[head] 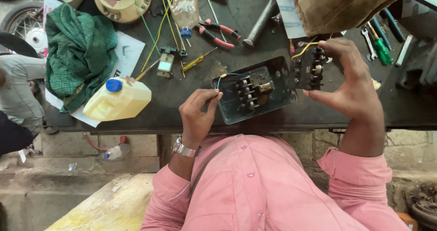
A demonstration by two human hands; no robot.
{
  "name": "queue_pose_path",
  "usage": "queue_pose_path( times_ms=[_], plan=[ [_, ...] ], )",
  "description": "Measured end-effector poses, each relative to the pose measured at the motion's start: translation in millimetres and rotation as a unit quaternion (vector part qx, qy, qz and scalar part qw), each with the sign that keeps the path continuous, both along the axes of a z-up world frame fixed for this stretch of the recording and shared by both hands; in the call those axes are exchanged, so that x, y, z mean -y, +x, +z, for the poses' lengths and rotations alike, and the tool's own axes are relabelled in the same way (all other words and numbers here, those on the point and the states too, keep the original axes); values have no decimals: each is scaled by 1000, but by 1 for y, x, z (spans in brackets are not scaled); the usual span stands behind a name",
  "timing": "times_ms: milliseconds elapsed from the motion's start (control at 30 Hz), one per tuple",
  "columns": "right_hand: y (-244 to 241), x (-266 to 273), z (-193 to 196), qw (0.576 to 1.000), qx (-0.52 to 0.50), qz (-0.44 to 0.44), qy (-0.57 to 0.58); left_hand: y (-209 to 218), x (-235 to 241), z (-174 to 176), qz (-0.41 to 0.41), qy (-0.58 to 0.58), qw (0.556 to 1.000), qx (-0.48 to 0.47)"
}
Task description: The person works on an electrical component, likely a starter solenoid, using a screwdriver to tighten or adjust internal connections. They handle the component and wires, occasionally reaching for tools on the workbench.
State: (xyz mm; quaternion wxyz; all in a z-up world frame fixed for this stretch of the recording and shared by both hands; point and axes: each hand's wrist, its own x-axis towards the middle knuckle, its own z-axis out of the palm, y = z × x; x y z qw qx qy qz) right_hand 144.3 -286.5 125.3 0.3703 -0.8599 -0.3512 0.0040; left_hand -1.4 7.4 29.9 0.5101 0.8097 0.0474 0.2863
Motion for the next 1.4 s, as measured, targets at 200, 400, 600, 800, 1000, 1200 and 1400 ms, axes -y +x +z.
queue_pose_path(
  times_ms=[200,400,600,800,1000,1200,1400],
  plan=[
    [-8,20,-10,999,-22,-40,-25,0,6,2,3,24,1000,10],
    [-12,27,-17,998,-15,-55,-41,-2,3,-2,-4,2,1000,-3],
    [-21,-1,-8,997,-48,15,52,-5,2,-4,7,6,1000,-8],
    [-37,-66,-3,981,-101,159,40,3,-3,3,18,-18,1000,-9],
    [-40,-117,-31,979,-32,192,-55,19,-10,13,8,-13,1000,0],
    [-41,-130,-58,969,-1,188,-162,16,-3,11,-7,7,1000,12],
    [-48,-128,-65,972,50,116,-198,2,6,-6,-7,-11,1000,-2]
  ],
)
